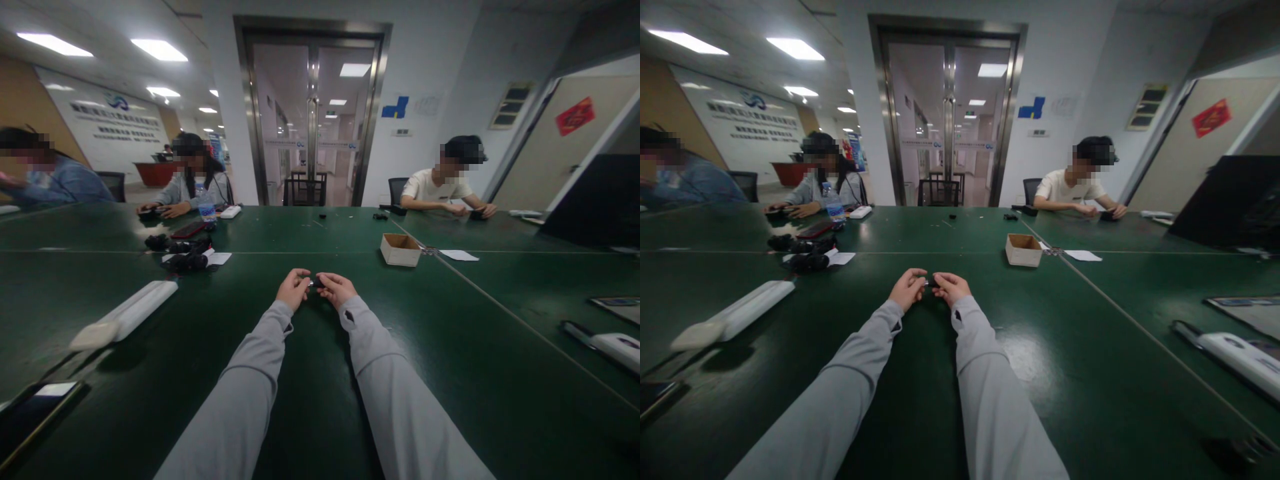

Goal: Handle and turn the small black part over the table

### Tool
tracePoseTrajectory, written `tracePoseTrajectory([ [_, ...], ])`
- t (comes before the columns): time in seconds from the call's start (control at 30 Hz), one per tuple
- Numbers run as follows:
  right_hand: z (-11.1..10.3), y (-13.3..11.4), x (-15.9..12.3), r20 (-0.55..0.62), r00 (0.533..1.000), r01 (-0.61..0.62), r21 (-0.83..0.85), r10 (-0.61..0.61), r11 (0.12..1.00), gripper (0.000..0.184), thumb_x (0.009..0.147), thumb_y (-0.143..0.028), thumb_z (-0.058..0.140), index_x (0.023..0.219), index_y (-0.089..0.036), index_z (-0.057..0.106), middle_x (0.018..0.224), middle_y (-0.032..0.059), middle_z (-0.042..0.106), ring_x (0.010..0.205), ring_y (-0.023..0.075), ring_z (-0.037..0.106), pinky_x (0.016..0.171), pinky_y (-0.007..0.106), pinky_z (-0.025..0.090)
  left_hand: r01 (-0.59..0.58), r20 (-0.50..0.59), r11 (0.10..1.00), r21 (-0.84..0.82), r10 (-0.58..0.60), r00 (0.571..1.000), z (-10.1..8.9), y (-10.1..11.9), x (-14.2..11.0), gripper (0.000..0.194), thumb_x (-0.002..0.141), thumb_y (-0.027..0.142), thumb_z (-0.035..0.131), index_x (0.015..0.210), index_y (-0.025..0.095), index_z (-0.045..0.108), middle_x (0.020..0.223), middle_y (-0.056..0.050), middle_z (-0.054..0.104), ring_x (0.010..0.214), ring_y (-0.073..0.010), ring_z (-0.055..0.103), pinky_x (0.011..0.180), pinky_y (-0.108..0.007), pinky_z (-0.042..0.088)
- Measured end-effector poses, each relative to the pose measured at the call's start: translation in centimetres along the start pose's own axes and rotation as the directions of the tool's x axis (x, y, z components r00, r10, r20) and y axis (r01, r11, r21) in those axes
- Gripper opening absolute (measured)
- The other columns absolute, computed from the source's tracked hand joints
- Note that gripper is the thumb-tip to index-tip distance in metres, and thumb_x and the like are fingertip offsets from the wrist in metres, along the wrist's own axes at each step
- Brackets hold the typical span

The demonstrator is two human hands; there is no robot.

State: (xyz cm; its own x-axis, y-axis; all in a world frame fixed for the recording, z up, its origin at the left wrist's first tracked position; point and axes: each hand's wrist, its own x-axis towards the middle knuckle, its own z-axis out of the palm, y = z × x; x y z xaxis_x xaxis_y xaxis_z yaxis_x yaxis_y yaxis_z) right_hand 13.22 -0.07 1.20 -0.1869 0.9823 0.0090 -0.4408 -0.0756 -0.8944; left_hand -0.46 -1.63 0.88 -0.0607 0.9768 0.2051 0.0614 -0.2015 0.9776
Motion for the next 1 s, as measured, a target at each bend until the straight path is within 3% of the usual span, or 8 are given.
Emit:
tracePoseTrajectory([
  [0.07, -0.01, 0.1, 0.09, -0.012, 1.0, -0.002, -0.002, 0.002, 1.0, 0.01, 0.067, -0.013, 0.07, 0.074, -0.01, 0.064, 0.059, 0.0047, 0.062, 0.045, 0.0092, 0.056, 0.04, 0.015, 0.045, -0.048, -0.019, 0.999, -0.01, 0.048, 0.999, 0.06, 0.14, -0.14, 0.038, 0.063, 0.029, 0.063, 0.096, 0.017, 0.049, 0.065, 0.003, 0.052, 0.043, -0.0051, 0.046, 0.039, -0.016, 0.033],
  [0.2, -0.07, 0.07, 0.04, -0.001, 1.0, 0.002, 0.003, -0.002, 1.0, 0.011, 0.066, -0.014, 0.07, 0.074, -0.01, 0.063, 0.06, 0.0044, 0.062, 0.045, 0.0092, 0.056, 0.04, 0.015, 0.045, -0.008, 0.011, 1.0, 0.0, 0.008, 1.0, 0.13, 0.3, -0.32, 0.028, 0.073, 0.033, 0.051, 0.095, 0.016, 0.049, 0.057, 0.004, 0.048, 0.038, -0.0051, 0.04, 0.037, -0.017, 0.03],
  [0.3, -0.13, -0.08, -0.14, 0.037, 0.999, 0.007, 0.018, -0.007, 1.0, 0.012, 0.066, -0.014, 0.07, 0.075, -0.01, 0.063, 0.061, 0.0044, 0.062, 0.046, 0.0092, 0.056, 0.041, 0.015, 0.046, -0.04, -0.01, 0.999, 0.018, 0.04, 0.999, 0.05, 0.14, -0.21, 0.034, 0.067, 0.027, 0.057, 0.098, 0.018, 0.048, 0.064, 0.003, 0.05, 0.045, -0.0051, 0.044, 0.04, -0.015, 0.031],
  [0.43, -0.09, -0.23, -0.28, 0.039, 0.999, -0.001, 0.014, 0.001, 1.0, 0.012, 0.066, -0.013, 0.07, 0.075, -0.01, 0.063, 0.06, 0.0045, 0.062, 0.046, 0.0092, 0.056, 0.041, 0.015, 0.046, 0.021, 0.035, 1.0, 0.022, -0.021, 0.999, 0.01, -0.04, -0.12, 0.028, 0.073, 0.03, 0.049, 0.098, 0.017, 0.049, 0.058, 0.004, 0.047, 0.041, -0.0054, 0.04, 0.039, -0.017, 0.03],
  [0.83, -0.04, -0.35, -0.2, 0.03, 0.999, -0.033, 0.003, 0.033, 0.999, 0.01, 0.067, -0.011, 0.069, 0.075, -0.01, 0.064, 0.061, 0.005, 0.063, 0.045, 0.0096, 0.057, 0.04, 0.015, 0.045, -0.044, 0.001, 0.999, 0.027, 0.044, 0.999, -0.11, 0.19, -0.12, 0.039, 0.058, 0.013, 0.051, 0.097, 0.016, 0.052, 0.08, -0.001, 0.049, 0.059, -0.0081, 0.046, 0.041, -0.015, 0.032],
  [1.0, -0.02, -0.27, -0.24, 0.057, 0.998, -0.037, -0.005, 0.037, 0.999, 0.009, 0.068, -0.011, 0.068, 0.076, -0.01, 0.064, 0.061, 0.0044, 0.062, 0.046, 0.0094, 0.057, 0.041, 0.015, 0.046, 0.026, 0.023, 0.999, 0.032, -0.027, 0.999, -0.08, 0.24, -0.16, 0.028, 0.068, 0.023, 0.048, 0.094, 0.015, 0.052, 0.058, 0.003, 0.048, 0.042, -0.0065, 0.04, 0.04, -0.017, 0.031],
])
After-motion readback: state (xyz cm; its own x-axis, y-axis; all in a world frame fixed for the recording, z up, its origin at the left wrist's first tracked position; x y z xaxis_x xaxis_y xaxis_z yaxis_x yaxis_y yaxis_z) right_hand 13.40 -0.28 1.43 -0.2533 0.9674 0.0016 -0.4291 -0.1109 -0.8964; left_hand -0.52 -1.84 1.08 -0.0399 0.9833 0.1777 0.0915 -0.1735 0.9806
